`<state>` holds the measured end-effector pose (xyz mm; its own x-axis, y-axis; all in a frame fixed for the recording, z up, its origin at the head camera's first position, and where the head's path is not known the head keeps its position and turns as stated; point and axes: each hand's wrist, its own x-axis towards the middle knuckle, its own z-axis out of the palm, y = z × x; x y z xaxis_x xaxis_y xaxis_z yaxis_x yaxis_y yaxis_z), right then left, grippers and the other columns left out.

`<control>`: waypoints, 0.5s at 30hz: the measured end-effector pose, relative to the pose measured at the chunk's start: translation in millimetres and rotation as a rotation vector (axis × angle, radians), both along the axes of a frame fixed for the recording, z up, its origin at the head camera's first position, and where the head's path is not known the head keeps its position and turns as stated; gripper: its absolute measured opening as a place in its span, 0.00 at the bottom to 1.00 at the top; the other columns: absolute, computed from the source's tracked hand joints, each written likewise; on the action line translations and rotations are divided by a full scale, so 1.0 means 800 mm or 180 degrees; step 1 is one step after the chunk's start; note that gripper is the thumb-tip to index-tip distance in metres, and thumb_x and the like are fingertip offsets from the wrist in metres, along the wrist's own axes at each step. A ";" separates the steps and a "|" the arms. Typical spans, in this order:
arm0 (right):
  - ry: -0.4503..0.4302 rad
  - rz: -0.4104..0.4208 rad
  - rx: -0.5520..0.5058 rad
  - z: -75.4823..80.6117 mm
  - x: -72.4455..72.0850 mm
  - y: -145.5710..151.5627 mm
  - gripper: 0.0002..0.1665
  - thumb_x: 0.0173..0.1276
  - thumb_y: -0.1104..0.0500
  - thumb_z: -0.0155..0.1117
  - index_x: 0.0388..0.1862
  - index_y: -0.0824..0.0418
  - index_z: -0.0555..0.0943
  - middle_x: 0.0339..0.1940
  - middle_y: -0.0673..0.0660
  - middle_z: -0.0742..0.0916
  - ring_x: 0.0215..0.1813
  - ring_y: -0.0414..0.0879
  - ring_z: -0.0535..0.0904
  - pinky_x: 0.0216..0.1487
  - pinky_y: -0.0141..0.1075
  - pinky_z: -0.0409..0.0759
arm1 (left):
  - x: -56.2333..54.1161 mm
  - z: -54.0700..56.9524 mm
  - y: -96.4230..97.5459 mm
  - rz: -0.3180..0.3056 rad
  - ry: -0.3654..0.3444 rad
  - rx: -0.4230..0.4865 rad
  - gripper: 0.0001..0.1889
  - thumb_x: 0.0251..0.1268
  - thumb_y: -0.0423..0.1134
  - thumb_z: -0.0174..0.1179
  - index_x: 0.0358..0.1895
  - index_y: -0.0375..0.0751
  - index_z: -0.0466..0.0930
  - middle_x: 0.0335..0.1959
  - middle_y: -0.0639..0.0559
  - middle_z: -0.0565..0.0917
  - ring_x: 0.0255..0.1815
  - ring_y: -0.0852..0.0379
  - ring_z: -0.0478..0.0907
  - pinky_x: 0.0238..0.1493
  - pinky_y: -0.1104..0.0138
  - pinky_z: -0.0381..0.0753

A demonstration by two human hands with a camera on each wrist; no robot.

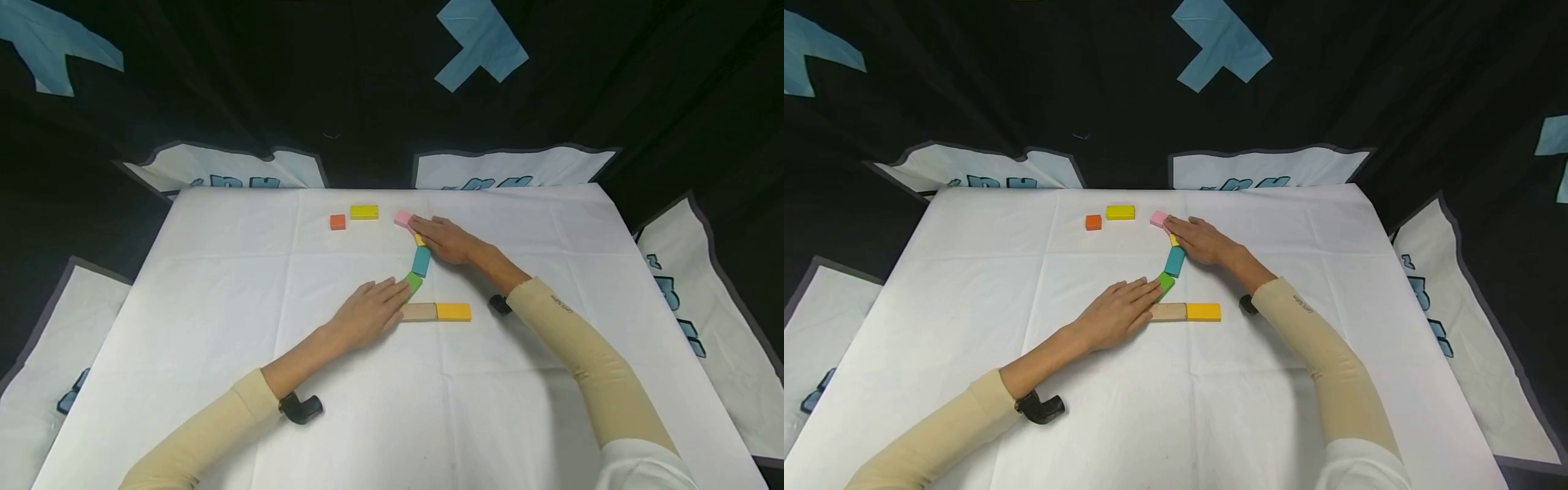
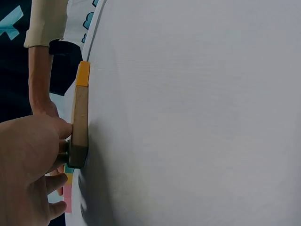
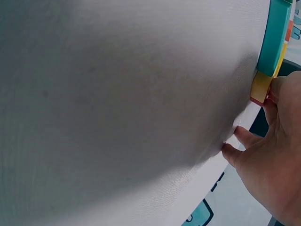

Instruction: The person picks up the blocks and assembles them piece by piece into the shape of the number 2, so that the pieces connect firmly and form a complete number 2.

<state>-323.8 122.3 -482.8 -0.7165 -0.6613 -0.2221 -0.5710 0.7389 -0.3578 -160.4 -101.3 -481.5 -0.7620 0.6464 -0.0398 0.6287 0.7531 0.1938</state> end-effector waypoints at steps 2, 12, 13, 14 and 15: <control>0.0010 0.0019 -0.0009 0.000 0.000 0.000 0.33 0.84 0.51 0.38 0.83 0.54 0.48 0.82 0.51 0.53 0.81 0.45 0.47 0.78 0.43 0.40 | -0.002 0.001 -0.001 -0.0004 -0.0017 0.0087 0.28 0.80 0.48 0.48 0.77 0.44 0.62 0.78 0.49 0.60 0.78 0.47 0.55 0.74 0.49 0.56; 0.0010 0.0053 -0.0091 -0.003 0.000 0.005 0.33 0.84 0.52 0.38 0.83 0.54 0.48 0.82 0.51 0.54 0.81 0.46 0.47 0.78 0.43 0.40 | -0.050 0.017 -0.024 0.0466 -0.0411 0.1072 0.24 0.75 0.42 0.55 0.71 0.42 0.71 0.71 0.46 0.71 0.74 0.48 0.63 0.73 0.54 0.59; 0.0008 0.0049 -0.0097 -0.003 0.000 0.004 0.33 0.84 0.52 0.38 0.83 0.54 0.48 0.82 0.51 0.54 0.81 0.46 0.47 0.78 0.43 0.40 | -0.058 0.020 -0.031 0.0614 -0.0482 0.1258 0.23 0.75 0.41 0.56 0.70 0.42 0.72 0.70 0.46 0.72 0.73 0.49 0.64 0.73 0.54 0.60; 0.0011 0.0048 -0.0097 -0.003 0.000 0.004 0.33 0.84 0.52 0.38 0.83 0.54 0.48 0.82 0.51 0.54 0.81 0.47 0.47 0.78 0.43 0.40 | -0.068 0.022 -0.039 0.0756 -0.0525 0.1456 0.22 0.75 0.40 0.57 0.69 0.41 0.73 0.69 0.46 0.74 0.72 0.49 0.66 0.72 0.54 0.61; 0.0010 0.0034 -0.0089 -0.003 0.000 0.004 0.33 0.84 0.52 0.38 0.83 0.54 0.48 0.82 0.51 0.54 0.81 0.48 0.46 0.78 0.44 0.41 | -0.077 0.024 -0.047 0.0891 -0.0559 0.1644 0.22 0.74 0.39 0.58 0.68 0.40 0.74 0.68 0.46 0.75 0.71 0.49 0.67 0.72 0.54 0.62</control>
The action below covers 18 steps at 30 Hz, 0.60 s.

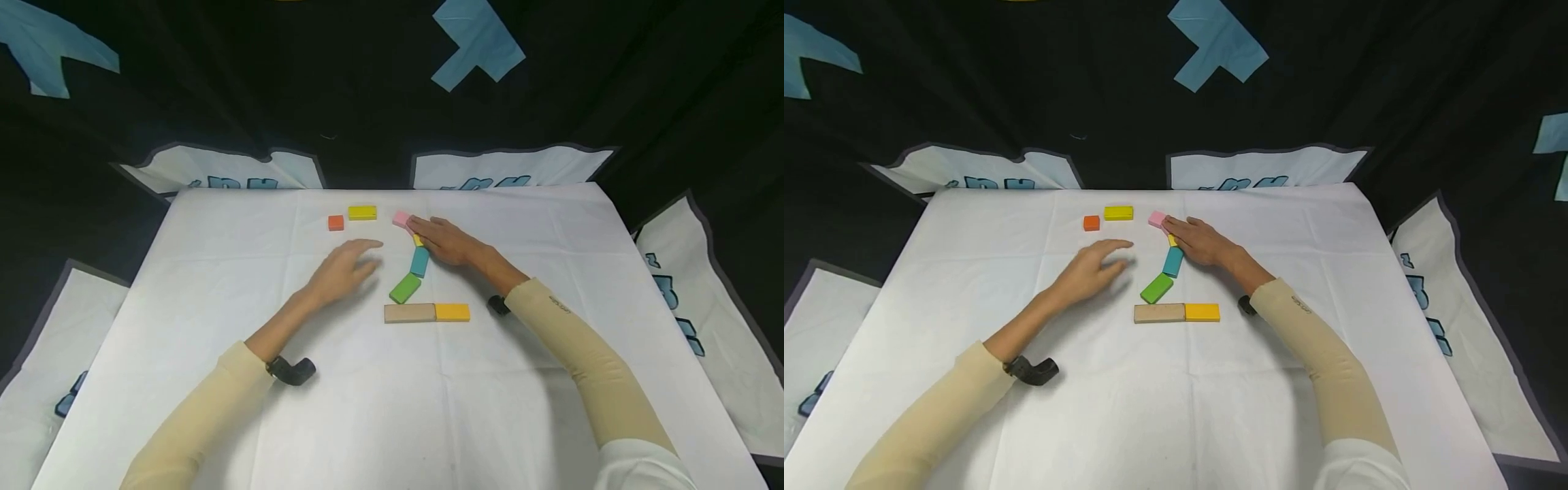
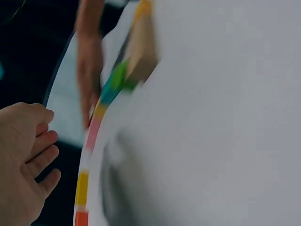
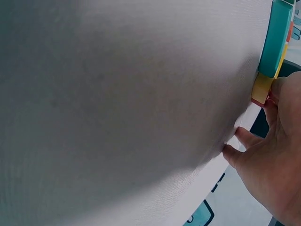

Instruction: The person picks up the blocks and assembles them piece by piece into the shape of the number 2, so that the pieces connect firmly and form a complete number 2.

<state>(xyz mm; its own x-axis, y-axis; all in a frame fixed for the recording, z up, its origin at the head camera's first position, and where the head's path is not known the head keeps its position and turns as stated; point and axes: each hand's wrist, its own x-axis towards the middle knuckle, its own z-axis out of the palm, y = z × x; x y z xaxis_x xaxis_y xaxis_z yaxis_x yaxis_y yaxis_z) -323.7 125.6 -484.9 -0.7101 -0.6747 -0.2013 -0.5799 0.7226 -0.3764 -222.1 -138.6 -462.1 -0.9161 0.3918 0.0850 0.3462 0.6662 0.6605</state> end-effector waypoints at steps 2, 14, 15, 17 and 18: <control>-0.0003 -0.0033 0.0009 0.000 0.001 0.000 0.33 0.84 0.51 0.38 0.83 0.53 0.48 0.82 0.51 0.53 0.81 0.51 0.45 0.78 0.44 0.41 | -0.019 0.003 -0.016 0.0241 -0.0041 0.0230 0.21 0.74 0.38 0.59 0.67 0.39 0.75 0.66 0.45 0.76 0.70 0.48 0.68 0.70 0.54 0.64; 0.0048 -0.0093 0.0038 0.000 0.003 0.000 0.33 0.84 0.50 0.39 0.83 0.52 0.48 0.82 0.49 0.54 0.81 0.52 0.45 0.78 0.46 0.43 | -0.091 -0.003 -0.072 0.1015 -0.0291 0.0513 0.25 0.74 0.40 0.58 0.71 0.40 0.71 0.70 0.43 0.73 0.74 0.47 0.62 0.72 0.52 0.61; 0.0050 -0.0092 0.0030 0.000 0.003 0.000 0.33 0.84 0.50 0.39 0.83 0.52 0.48 0.82 0.49 0.54 0.81 0.52 0.45 0.78 0.46 0.43 | -0.095 -0.006 -0.073 0.1031 -0.0333 0.0483 0.25 0.74 0.41 0.58 0.71 0.41 0.70 0.70 0.43 0.72 0.75 0.46 0.61 0.73 0.51 0.60; 0.0057 -0.0087 0.0026 -0.001 0.003 -0.001 0.33 0.84 0.50 0.39 0.83 0.52 0.48 0.82 0.50 0.54 0.81 0.52 0.45 0.78 0.46 0.43 | -0.101 -0.010 -0.075 0.1047 -0.0419 0.0437 0.27 0.74 0.41 0.59 0.73 0.42 0.68 0.72 0.42 0.70 0.76 0.45 0.58 0.74 0.50 0.57; 0.0062 -0.0089 0.0029 -0.001 0.003 -0.001 0.33 0.84 0.50 0.39 0.83 0.52 0.48 0.82 0.50 0.54 0.81 0.52 0.44 0.78 0.46 0.43 | -0.104 -0.013 -0.076 0.1059 -0.0461 0.0406 0.27 0.74 0.42 0.59 0.74 0.43 0.68 0.73 0.43 0.69 0.76 0.45 0.57 0.74 0.50 0.56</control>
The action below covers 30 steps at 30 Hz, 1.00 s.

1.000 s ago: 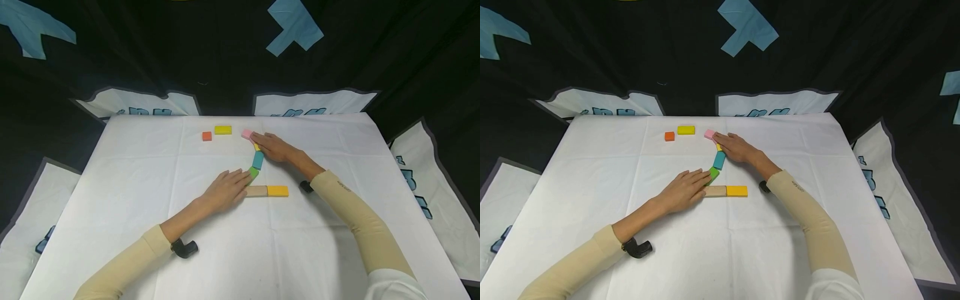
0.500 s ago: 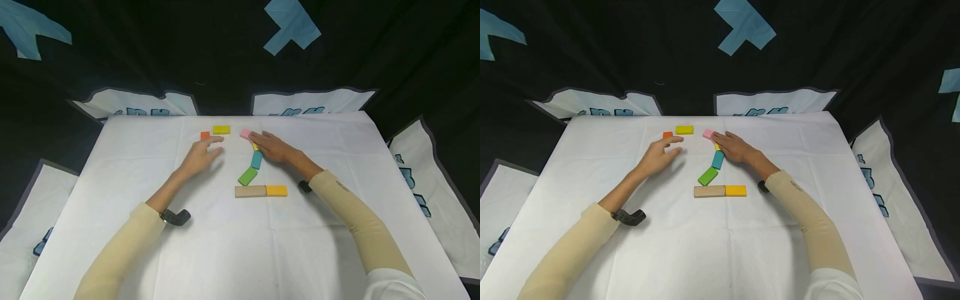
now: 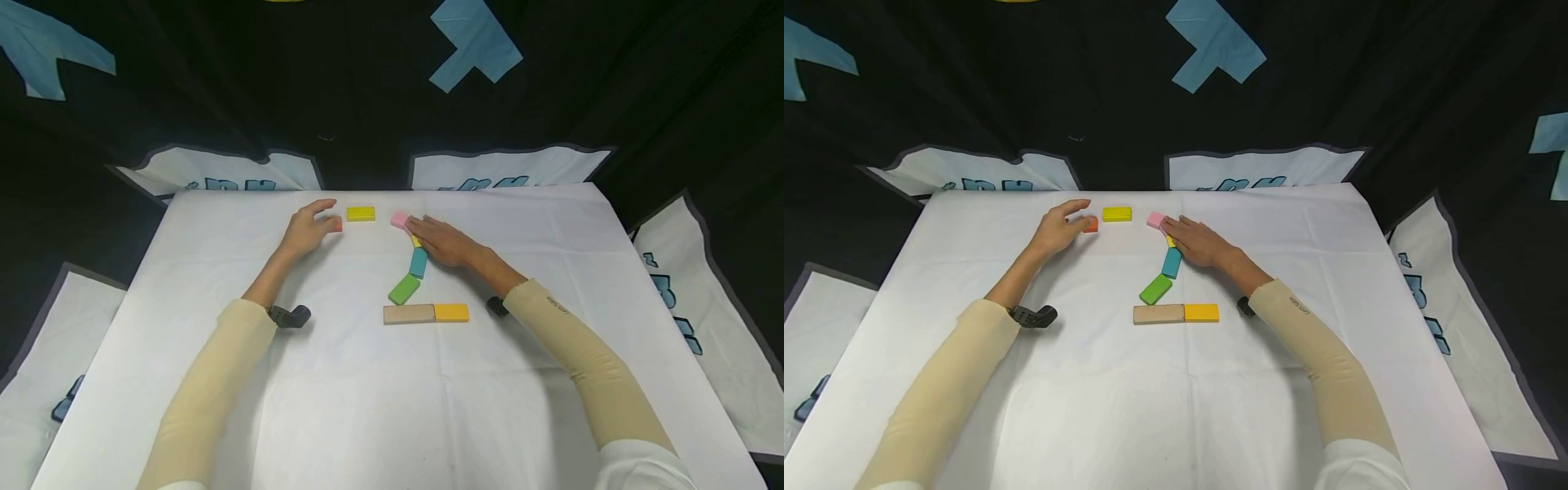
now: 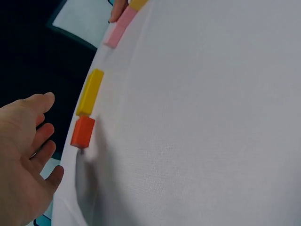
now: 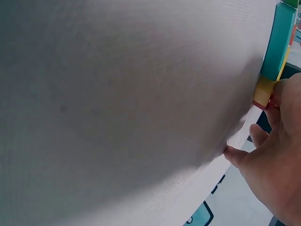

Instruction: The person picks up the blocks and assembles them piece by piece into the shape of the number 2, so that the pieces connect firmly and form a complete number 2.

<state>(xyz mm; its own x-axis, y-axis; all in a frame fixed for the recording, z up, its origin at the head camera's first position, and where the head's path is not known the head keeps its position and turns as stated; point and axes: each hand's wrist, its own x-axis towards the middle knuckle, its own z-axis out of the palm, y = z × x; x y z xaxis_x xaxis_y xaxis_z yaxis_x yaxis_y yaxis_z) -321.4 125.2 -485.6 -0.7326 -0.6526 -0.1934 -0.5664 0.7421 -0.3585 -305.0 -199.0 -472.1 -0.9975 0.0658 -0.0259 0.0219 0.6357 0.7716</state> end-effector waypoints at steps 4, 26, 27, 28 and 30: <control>0.0007 -0.0013 0.0027 0.000 0.000 -0.001 0.33 0.84 0.49 0.39 0.83 0.51 0.48 0.82 0.49 0.54 0.82 0.51 0.44 0.78 0.48 0.43 | -0.011 -0.010 -0.001 0.0028 -0.0133 -0.0083 0.28 0.75 0.43 0.58 0.75 0.46 0.65 0.74 0.43 0.66 0.78 0.45 0.54 0.75 0.49 0.53; 0.0011 -0.0003 0.0026 -0.002 0.001 0.000 0.34 0.84 0.49 0.40 0.83 0.49 0.48 0.82 0.48 0.54 0.81 0.51 0.45 0.78 0.49 0.44 | -0.035 -0.025 0.013 -0.0112 -0.0383 -0.0461 0.32 0.75 0.46 0.56 0.78 0.47 0.60 0.77 0.46 0.61 0.78 0.44 0.52 0.76 0.51 0.50; 0.0020 -0.0003 0.0029 -0.003 0.001 0.000 0.34 0.84 0.49 0.40 0.83 0.49 0.48 0.82 0.48 0.54 0.81 0.51 0.45 0.78 0.49 0.44 | -0.036 -0.024 0.015 -0.0109 -0.0387 -0.0495 0.32 0.75 0.47 0.57 0.78 0.48 0.60 0.77 0.46 0.61 0.78 0.44 0.53 0.76 0.50 0.50; 0.0031 -0.0002 0.0035 -0.003 0.000 0.000 0.34 0.84 0.48 0.40 0.83 0.49 0.48 0.82 0.48 0.54 0.81 0.51 0.45 0.78 0.49 0.44 | -0.037 -0.023 0.016 -0.0114 -0.0378 -0.0527 0.32 0.74 0.47 0.57 0.78 0.48 0.61 0.77 0.46 0.62 0.78 0.44 0.53 0.75 0.48 0.50; 0.0050 0.0002 0.0045 -0.004 -0.001 0.000 0.34 0.84 0.48 0.39 0.83 0.49 0.48 0.82 0.48 0.54 0.81 0.51 0.45 0.78 0.49 0.45 | -0.039 -0.021 0.019 -0.0150 -0.0351 -0.0591 0.32 0.74 0.46 0.58 0.77 0.48 0.61 0.77 0.45 0.62 0.77 0.42 0.53 0.75 0.45 0.49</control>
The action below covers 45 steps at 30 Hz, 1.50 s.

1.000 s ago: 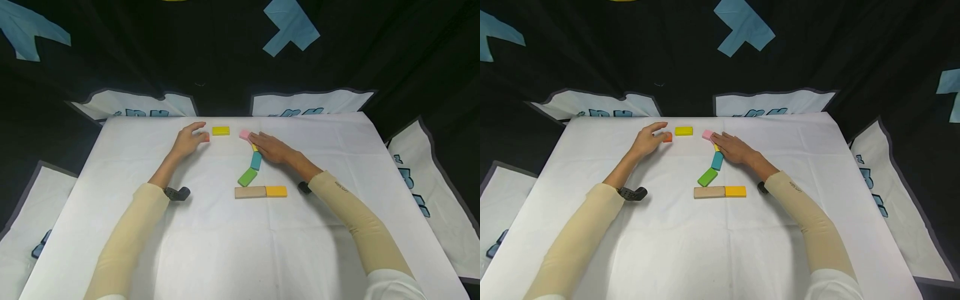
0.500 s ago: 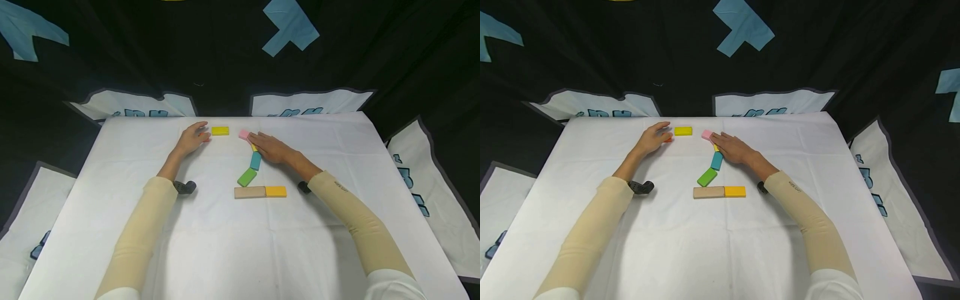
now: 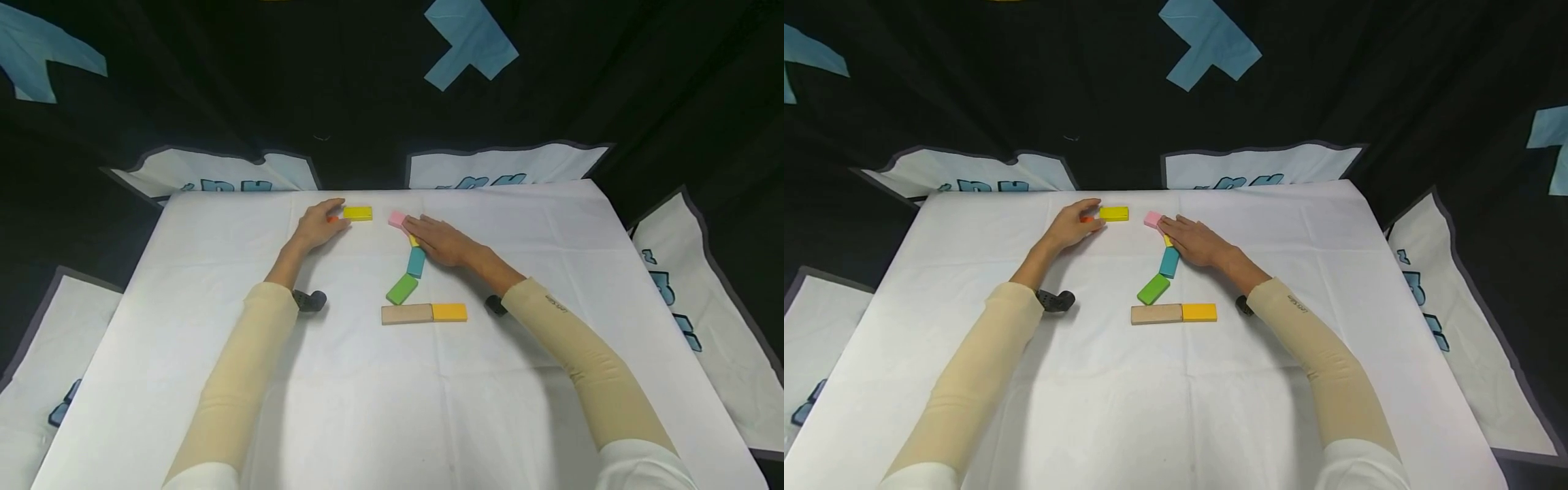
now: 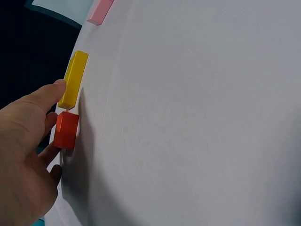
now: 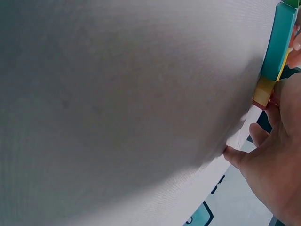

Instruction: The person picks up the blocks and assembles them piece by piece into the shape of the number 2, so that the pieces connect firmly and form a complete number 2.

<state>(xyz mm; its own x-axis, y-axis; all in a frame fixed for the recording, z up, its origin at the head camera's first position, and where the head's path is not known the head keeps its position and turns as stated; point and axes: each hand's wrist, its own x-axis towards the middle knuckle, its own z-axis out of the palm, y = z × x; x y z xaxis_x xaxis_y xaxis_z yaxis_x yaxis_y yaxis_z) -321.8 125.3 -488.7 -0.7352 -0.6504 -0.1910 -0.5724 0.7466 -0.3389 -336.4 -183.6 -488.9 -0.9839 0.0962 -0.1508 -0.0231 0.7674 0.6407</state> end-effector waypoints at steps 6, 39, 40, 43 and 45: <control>-0.0015 -0.0009 -0.0030 0.000 0.000 -0.002 0.34 0.84 0.48 0.39 0.83 0.49 0.48 0.82 0.48 0.54 0.81 0.52 0.45 0.78 0.51 0.45 | -0.004 0.002 0.007 -0.0090 0.0054 -0.0178 0.29 0.73 0.44 0.58 0.75 0.44 0.66 0.75 0.43 0.65 0.76 0.40 0.54 0.72 0.42 0.49; -0.0050 -0.0025 0.0060 0.006 0.000 -0.002 0.33 0.84 0.49 0.39 0.83 0.50 0.48 0.82 0.49 0.54 0.81 0.53 0.45 0.78 0.49 0.44 | -0.014 0.003 0.029 -0.0194 0.0100 -0.0486 0.24 0.74 0.44 0.58 0.70 0.47 0.72 0.71 0.44 0.69 0.66 0.40 0.60 0.60 0.44 0.56; -0.0047 -0.0021 0.0058 0.006 -0.001 -0.002 0.33 0.84 0.49 0.39 0.83 0.50 0.48 0.82 0.49 0.54 0.81 0.53 0.45 0.78 0.49 0.44 | -0.014 0.002 0.030 -0.0205 0.0094 -0.0485 0.24 0.74 0.44 0.58 0.70 0.47 0.72 0.71 0.44 0.69 0.67 0.40 0.59 0.60 0.44 0.56; -0.0022 0.0004 0.0062 0.005 -0.001 -0.001 0.33 0.84 0.49 0.38 0.83 0.50 0.48 0.82 0.50 0.55 0.81 0.53 0.46 0.78 0.48 0.45 | -0.014 0.002 0.034 -0.0221 0.0086 -0.0456 0.23 0.74 0.43 0.57 0.70 0.46 0.72 0.72 0.44 0.68 0.68 0.40 0.59 0.63 0.42 0.54; -0.0005 0.0022 0.0070 0.003 -0.002 -0.001 0.33 0.84 0.49 0.38 0.83 0.51 0.48 0.82 0.50 0.55 0.81 0.54 0.46 0.78 0.47 0.45 | -0.014 0.001 0.037 -0.0251 0.0099 -0.0448 0.23 0.74 0.43 0.57 0.70 0.47 0.72 0.72 0.45 0.68 0.69 0.41 0.59 0.66 0.41 0.52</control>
<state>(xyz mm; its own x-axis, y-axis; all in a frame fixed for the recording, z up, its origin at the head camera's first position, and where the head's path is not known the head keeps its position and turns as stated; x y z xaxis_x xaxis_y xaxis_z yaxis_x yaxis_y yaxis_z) -323.6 124.2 -486.0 -0.7304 -0.6510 -0.2066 -0.5770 0.7500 -0.3234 -347.8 -154.2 -487.9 -0.9785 0.1535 -0.1377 0.0590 0.8483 0.5262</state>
